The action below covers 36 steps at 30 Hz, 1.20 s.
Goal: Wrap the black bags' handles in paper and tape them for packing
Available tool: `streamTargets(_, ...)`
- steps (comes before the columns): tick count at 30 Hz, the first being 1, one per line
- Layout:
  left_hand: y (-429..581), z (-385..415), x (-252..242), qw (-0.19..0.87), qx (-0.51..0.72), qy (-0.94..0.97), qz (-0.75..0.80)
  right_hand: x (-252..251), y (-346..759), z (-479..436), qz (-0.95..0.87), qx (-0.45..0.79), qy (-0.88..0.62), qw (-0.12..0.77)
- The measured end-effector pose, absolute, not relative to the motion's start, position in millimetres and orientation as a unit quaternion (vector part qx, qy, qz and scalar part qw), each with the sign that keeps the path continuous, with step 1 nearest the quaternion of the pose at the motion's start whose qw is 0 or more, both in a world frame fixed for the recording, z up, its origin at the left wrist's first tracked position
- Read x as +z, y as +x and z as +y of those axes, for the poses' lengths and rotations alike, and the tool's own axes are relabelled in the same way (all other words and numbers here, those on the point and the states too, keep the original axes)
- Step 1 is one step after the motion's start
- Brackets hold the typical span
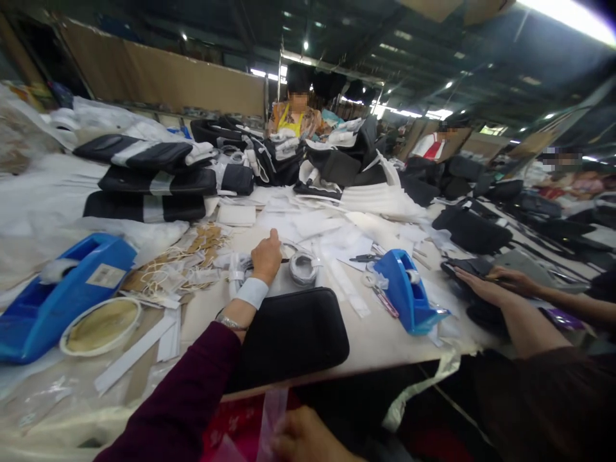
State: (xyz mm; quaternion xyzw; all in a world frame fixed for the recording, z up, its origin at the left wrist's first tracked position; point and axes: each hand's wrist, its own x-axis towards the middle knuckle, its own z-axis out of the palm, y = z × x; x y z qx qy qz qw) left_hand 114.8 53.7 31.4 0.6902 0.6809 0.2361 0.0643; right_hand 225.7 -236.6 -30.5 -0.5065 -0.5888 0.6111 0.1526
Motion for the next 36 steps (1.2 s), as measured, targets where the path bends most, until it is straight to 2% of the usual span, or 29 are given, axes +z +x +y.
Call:
streamTargets(2,111,55,34,0.079,0.263,0.690,0.669,-5,239,-226,-0.729,0.431,-0.532,0.028)
streamTargets(4,108,57,36,0.094,0.298,0.689,0.653,32,251,-200,-0.815,0.260,-0.518,-0.029)
streamTargets(7,106,58,38,0.114,0.359,0.688,0.621,83,253,-134,-0.842,0.131,-0.520,0.062)
streamTargets(10,105,57,40,0.126,0.421,0.684,0.583,99,238,-57,-0.796,0.056,-0.585,0.143)
streamTargets(15,101,51,48,0.143,0.512,0.661,0.530,74,213,18,-0.745,0.041,-0.634,0.203)
streamTargets(23,94,56,44,0.220,0.551,0.610,0.524,58,212,36,-0.736,0.156,-0.568,0.333)
streamTargets(31,97,59,33,0.253,0.389,0.695,0.549,58,232,-32,-0.776,0.183,-0.405,0.448)
streamTargets(36,104,56,27,0.187,0.274,0.749,0.573,43,246,-79,-0.850,0.128,-0.331,0.389)
